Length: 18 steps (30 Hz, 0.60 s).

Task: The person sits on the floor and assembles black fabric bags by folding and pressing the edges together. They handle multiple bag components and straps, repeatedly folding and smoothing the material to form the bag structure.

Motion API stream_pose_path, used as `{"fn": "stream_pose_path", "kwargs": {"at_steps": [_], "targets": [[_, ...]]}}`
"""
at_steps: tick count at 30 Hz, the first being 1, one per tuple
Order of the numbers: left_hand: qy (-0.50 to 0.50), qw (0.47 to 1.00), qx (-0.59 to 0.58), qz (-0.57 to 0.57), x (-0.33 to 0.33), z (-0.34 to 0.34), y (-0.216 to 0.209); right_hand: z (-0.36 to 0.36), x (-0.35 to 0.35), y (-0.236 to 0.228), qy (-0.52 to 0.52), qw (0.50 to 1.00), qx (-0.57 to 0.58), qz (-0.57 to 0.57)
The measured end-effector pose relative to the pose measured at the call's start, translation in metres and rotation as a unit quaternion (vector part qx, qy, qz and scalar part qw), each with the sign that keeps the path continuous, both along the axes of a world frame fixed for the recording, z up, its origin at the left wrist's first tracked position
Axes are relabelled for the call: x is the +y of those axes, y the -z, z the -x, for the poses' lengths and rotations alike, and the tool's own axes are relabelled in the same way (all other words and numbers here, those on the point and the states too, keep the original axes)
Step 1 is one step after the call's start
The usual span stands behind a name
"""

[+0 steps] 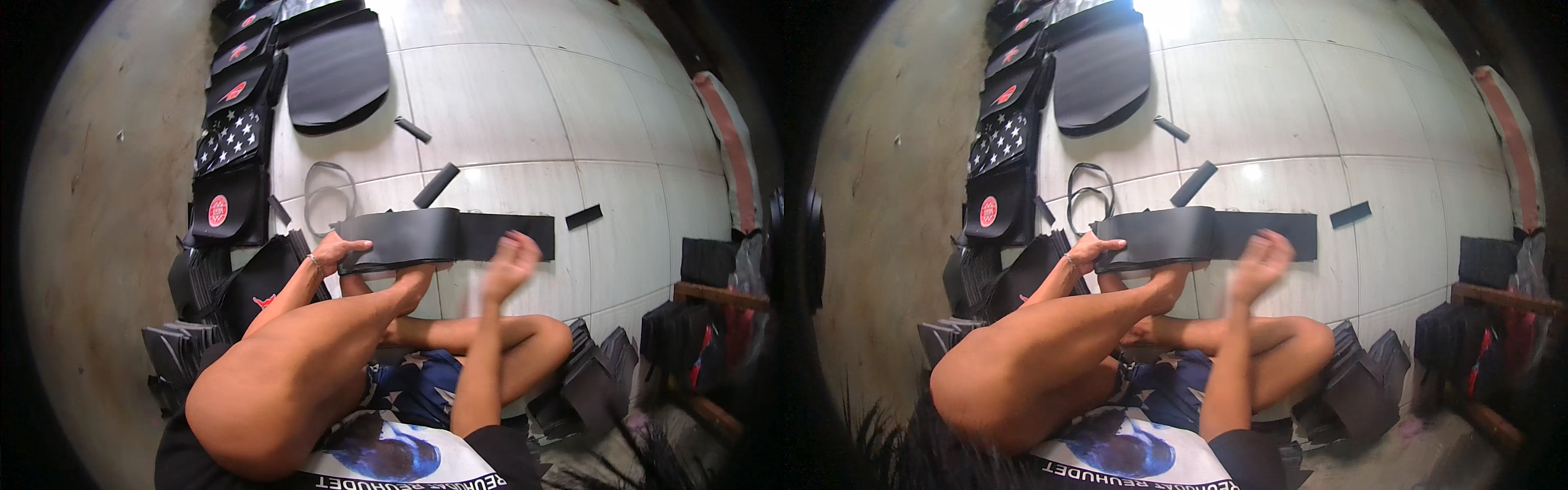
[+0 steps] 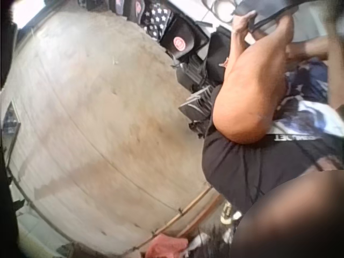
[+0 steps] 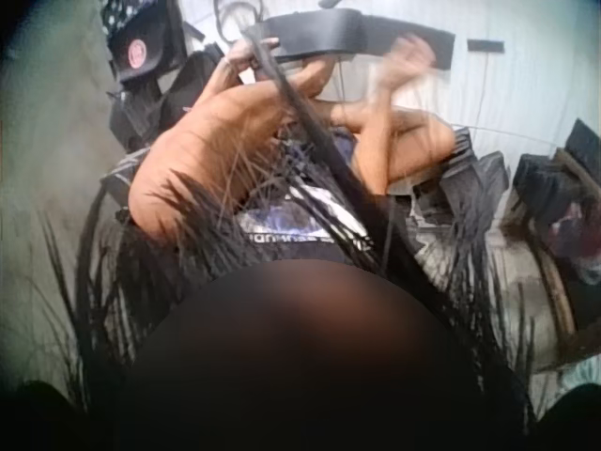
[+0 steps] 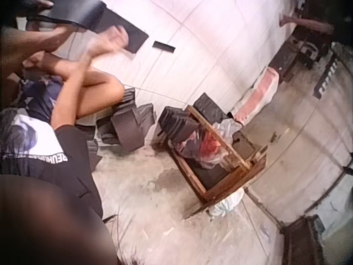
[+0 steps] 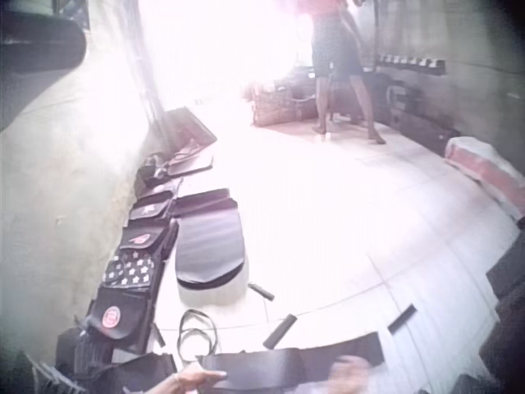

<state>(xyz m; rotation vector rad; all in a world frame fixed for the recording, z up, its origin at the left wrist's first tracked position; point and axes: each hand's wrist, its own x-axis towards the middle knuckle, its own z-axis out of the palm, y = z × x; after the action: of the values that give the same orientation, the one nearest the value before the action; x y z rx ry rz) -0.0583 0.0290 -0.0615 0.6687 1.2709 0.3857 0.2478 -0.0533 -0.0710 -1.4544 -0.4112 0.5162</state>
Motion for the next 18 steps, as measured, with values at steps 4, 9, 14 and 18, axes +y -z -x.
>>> {"fn": "stream_pose_path", "kwargs": {"at_steps": [4, 9, 14, 18], "targets": [[0.014, 0.999, -0.006, -0.034, 0.000, -0.012, 0.012, 0.098, 0.017, -0.013, -0.332, 0.800, -0.478, 0.146], [0.011, 0.999, 0.004, -0.036, 0.002, -0.009, 0.002, 0.100, 0.021, 0.001, -0.399, 0.771, -0.462, 0.179], [0.023, 1.000, 0.015, -0.003, 0.004, -0.011, 0.006, 0.089, 0.024, 0.007, -0.350, 0.845, -0.386, 0.120], [-0.003, 1.000, 0.027, -0.006, -0.001, 0.008, -0.012, 0.051, 0.029, -0.016, -0.262, 0.948, -0.162, 0.077]]}}
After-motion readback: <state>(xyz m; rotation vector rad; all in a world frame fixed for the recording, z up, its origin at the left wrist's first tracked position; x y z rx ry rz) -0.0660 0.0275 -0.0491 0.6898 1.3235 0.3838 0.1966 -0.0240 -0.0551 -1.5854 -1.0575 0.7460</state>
